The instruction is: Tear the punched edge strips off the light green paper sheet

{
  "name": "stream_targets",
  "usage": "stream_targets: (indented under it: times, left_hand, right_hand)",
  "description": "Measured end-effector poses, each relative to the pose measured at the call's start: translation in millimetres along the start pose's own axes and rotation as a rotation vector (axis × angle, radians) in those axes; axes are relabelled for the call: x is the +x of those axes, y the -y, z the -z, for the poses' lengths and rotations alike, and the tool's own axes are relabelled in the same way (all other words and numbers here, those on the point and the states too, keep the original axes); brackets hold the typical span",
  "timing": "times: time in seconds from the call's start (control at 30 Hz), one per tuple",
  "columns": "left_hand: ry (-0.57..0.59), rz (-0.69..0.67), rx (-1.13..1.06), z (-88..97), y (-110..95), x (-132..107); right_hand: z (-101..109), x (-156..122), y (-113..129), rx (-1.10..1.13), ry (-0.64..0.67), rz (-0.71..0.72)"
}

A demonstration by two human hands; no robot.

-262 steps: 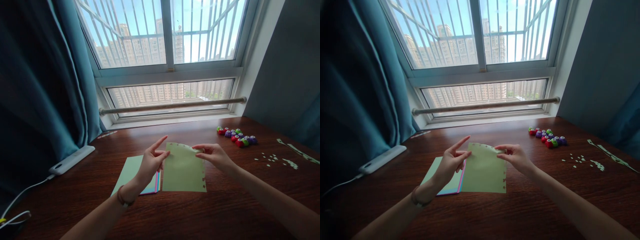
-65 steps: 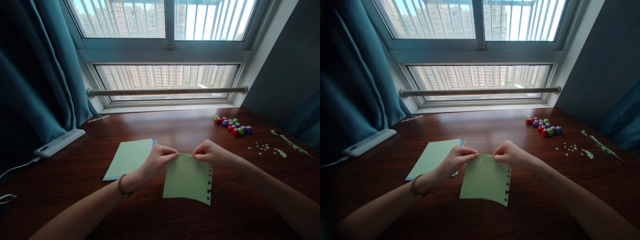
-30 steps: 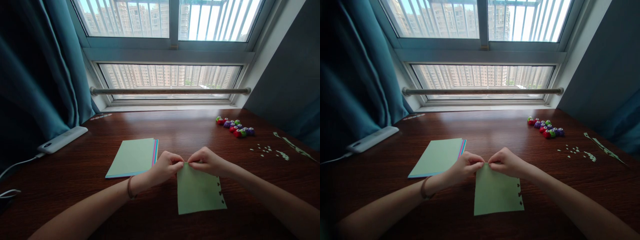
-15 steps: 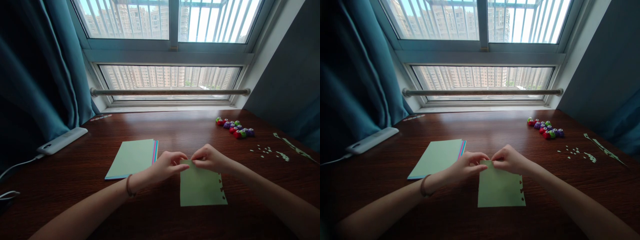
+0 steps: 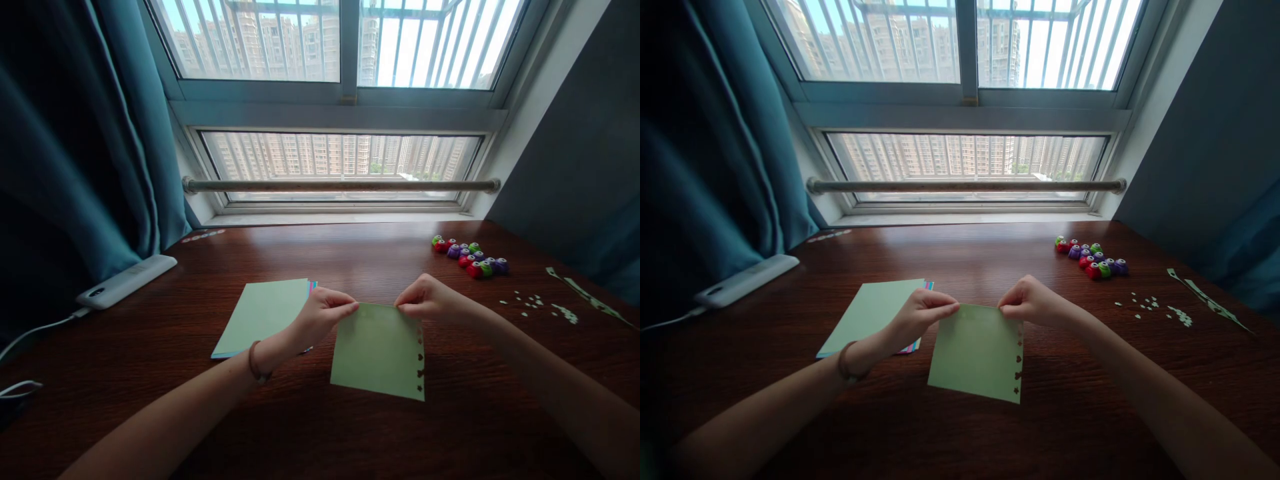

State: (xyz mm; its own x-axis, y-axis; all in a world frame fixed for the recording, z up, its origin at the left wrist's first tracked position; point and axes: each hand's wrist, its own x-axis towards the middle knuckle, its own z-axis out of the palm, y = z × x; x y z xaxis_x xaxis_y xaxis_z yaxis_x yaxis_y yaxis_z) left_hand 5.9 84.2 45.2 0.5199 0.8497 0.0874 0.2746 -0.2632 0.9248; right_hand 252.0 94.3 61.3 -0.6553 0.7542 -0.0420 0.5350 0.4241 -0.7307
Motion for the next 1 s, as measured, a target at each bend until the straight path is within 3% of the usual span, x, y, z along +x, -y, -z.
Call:
stream_targets:
  times: [0.17, 0.3, 0.37, 0.43, 0.5, 0.63, 0.87, 1.0]
  left_hand:
    - [-0.102, 0.018, -0.076, 16.0, 7, 9]
    - [0.100, 0.031, -0.089, 20.4, 5, 13]
    - [0.201, 0.038, -0.103, 17.1, 4, 11]
    - [0.230, 0.022, -0.100, 11.2, 4, 9]
    - [0.208, -0.003, -0.072, 4.2, 6, 6]
    - [0.128, -0.036, -0.053, -7.2, 9, 2]
    - [-0.015, -0.170, 0.088, -14.6, -1, -10]
    - [-0.017, -0.136, 0.076, -16.6, -1, -12]
  right_hand:
    - [19, -2, -11, 0.038, -0.017, -0.073]
    - [14, 1, -14, 0.425, -0.062, -0.139]
    - [-1, 4, -12, 0.685, 0.003, -0.147]
    - [-23, 7, -8, 0.889, 0.114, -0.158]
    - [-44, 9, -5, 1.050, 0.151, -0.166]
    - [-70, 11, 1, 1.286, 0.076, -0.169]
    - [-79, 5, 16, 1.432, 0.082, -0.150]
    - [-80, 3, 22, 1.350, 0.002, -0.119]
